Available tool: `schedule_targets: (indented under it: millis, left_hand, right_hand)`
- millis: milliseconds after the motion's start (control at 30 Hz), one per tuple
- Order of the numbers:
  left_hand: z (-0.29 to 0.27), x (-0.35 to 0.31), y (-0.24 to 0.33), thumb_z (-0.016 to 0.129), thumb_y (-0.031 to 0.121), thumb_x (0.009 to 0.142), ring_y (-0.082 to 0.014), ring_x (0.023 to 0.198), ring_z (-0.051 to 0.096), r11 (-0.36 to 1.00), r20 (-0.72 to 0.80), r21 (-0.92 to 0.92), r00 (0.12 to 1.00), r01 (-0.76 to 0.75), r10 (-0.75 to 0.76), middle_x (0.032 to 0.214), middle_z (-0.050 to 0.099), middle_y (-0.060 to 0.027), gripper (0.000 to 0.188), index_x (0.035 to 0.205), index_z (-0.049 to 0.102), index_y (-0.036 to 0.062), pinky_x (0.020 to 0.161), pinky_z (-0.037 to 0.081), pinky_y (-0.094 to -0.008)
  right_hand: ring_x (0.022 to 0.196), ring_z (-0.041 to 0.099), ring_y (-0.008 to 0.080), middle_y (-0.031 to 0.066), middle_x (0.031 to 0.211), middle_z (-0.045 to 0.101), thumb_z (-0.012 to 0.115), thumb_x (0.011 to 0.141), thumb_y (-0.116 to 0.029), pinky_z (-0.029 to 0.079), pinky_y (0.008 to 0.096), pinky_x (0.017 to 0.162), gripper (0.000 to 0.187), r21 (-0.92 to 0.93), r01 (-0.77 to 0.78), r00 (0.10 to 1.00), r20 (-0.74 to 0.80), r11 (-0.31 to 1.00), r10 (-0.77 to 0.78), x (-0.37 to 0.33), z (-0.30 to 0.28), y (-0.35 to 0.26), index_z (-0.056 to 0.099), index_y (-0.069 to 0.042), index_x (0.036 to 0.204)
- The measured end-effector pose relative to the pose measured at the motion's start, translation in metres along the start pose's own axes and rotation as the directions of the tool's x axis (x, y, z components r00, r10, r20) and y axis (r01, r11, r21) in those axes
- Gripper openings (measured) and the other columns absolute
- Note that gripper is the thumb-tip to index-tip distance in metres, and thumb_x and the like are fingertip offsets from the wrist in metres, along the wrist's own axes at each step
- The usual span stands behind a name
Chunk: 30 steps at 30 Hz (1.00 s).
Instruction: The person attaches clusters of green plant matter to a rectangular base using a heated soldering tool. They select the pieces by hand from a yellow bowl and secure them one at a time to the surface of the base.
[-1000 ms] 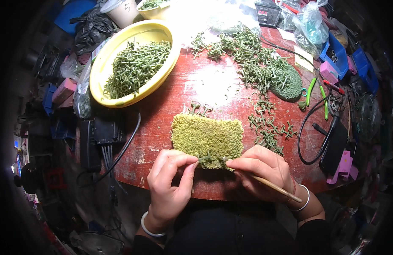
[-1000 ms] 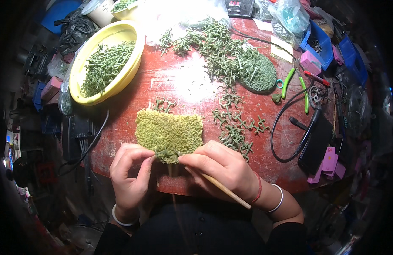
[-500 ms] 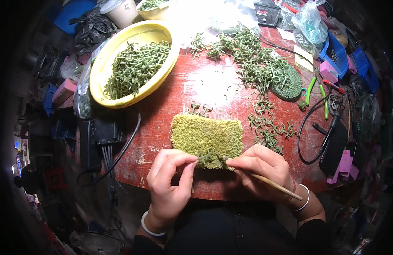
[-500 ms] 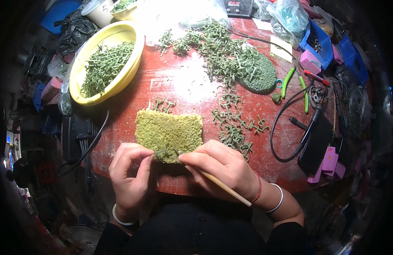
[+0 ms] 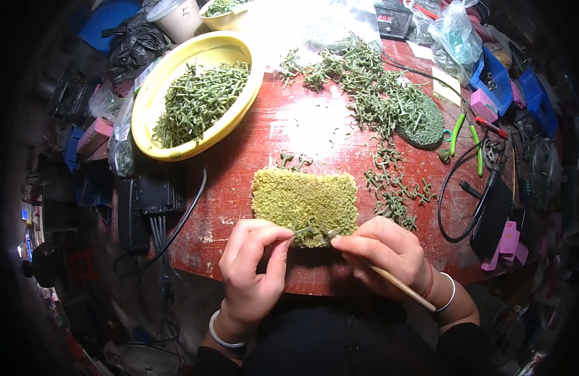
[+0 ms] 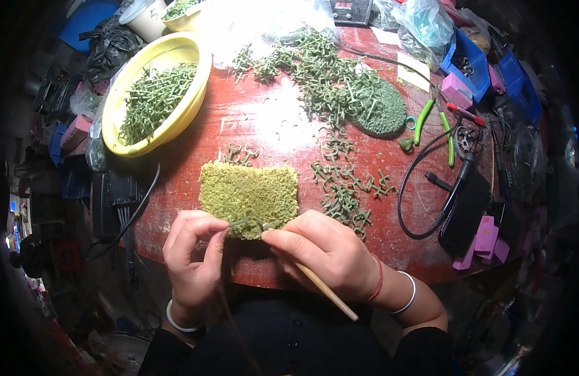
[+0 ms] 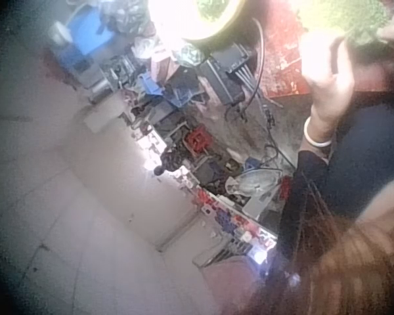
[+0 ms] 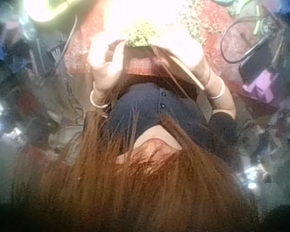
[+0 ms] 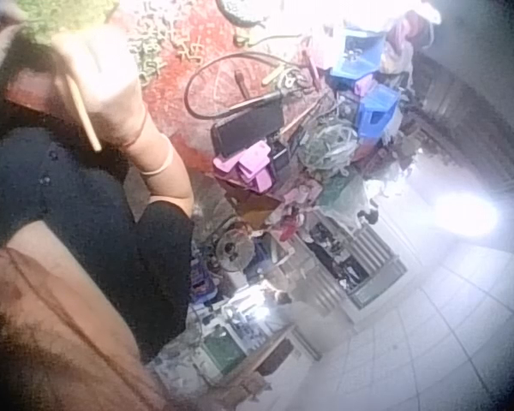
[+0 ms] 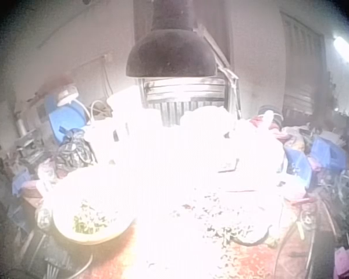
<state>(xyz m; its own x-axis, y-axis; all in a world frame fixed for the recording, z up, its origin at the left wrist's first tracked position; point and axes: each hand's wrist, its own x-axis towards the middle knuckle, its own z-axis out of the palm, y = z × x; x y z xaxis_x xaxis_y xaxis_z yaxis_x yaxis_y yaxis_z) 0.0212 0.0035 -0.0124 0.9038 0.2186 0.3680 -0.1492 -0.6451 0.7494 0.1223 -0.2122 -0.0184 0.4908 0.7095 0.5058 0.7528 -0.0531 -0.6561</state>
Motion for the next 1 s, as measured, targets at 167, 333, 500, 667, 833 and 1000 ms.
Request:
schedule_targets:
  millis: [167,333,500,667,833,1000]
  left_hand:
    - [0.0016,-0.0008,0.0,0.074,-0.01,0.087,-0.0186,0.082,0.063,1.0,0.0,-0.013,1.0,0.028,-0.028,0.095,0.065,-0.0104,0.017,0.1,0.07,-0.0008,0.072,0.051,-0.0282]
    - [0.0008,-0.0025,-0.0011,0.074,-0.011,0.086,-0.019,0.083,0.064,1.0,-0.003,-0.004,1.0,0.022,-0.022,0.096,0.065,-0.0105,0.017,0.1,0.07,-0.001,0.071,0.052,-0.0285]
    - [0.0024,-0.0018,-0.0025,0.074,-0.011,0.086,-0.0193,0.082,0.065,1.0,0.0,0.006,1.0,0.008,-0.008,0.096,0.065,-0.0108,0.018,0.1,0.07,-0.0012,0.071,0.052,-0.0286]
    - [0.0013,-0.0011,-0.0016,0.075,-0.011,0.086,-0.0196,0.082,0.065,0.999,-0.008,0.03,1.0,-0.027,0.027,0.095,0.065,-0.0111,0.018,0.1,0.07,-0.0013,0.071,0.052,-0.0288]
    - [0.0014,-0.0002,-0.0017,0.076,-0.013,0.082,-0.0264,0.082,0.068,0.999,0.004,0.019,0.999,-0.035,0.034,0.094,0.065,-0.0141,0.025,0.103,0.07,-0.001,0.071,0.055,-0.034]
    - [0.0017,-0.001,-0.002,0.076,-0.013,0.082,-0.0262,0.082,0.068,0.999,-0.008,0.016,0.999,-0.035,0.035,0.094,0.066,-0.014,0.025,0.103,0.07,-0.0009,0.071,0.055,-0.0338]
  right_hand:
    - [0.073,0.065,0.0263,0.0122,0.09,0.064,0.077,0.081,0.0,0.053,0.0367,0.063,0.037,-0.024,0.045,0.999,0.008,0.999,-0.045,-0.002,-0.0007,0.0007,0.07,0.005,0.117]
    - [0.073,0.065,0.0268,0.0127,0.09,0.065,0.077,0.08,0.0,0.053,0.0371,0.063,0.037,-0.027,0.052,0.999,0.002,0.998,-0.052,-0.0013,0.0001,0.0003,0.07,0.005,0.116]
    - [0.074,0.066,0.0269,0.013,0.091,0.065,0.077,0.08,0.0,0.053,0.037,0.063,0.037,-0.041,0.05,0.999,-0.004,0.998,-0.05,-0.003,0.0008,0.0016,0.07,0.005,0.116]
    - [0.074,0.066,0.0267,0.013,0.091,0.065,0.077,0.08,0.001,0.053,0.0368,0.063,0.038,-0.03,0.045,0.999,-0.009,0.999,-0.046,-0.0021,0.0004,0.0013,0.07,0.006,0.117]
    - [0.074,0.066,0.0264,0.0128,0.09,0.064,0.077,0.081,0.002,0.054,0.0368,0.063,0.037,-0.029,0.044,0.999,-0.01,0.999,-0.044,-0.0023,0.0,0.0013,0.07,0.006,0.117]
    - [0.073,0.065,0.0265,0.0129,0.089,0.064,0.077,0.08,0.003,0.053,0.0366,0.062,0.036,-0.016,0.046,0.999,-0.014,0.999,-0.046,-0.0005,-0.0005,0.0007,0.07,0.006,0.116]
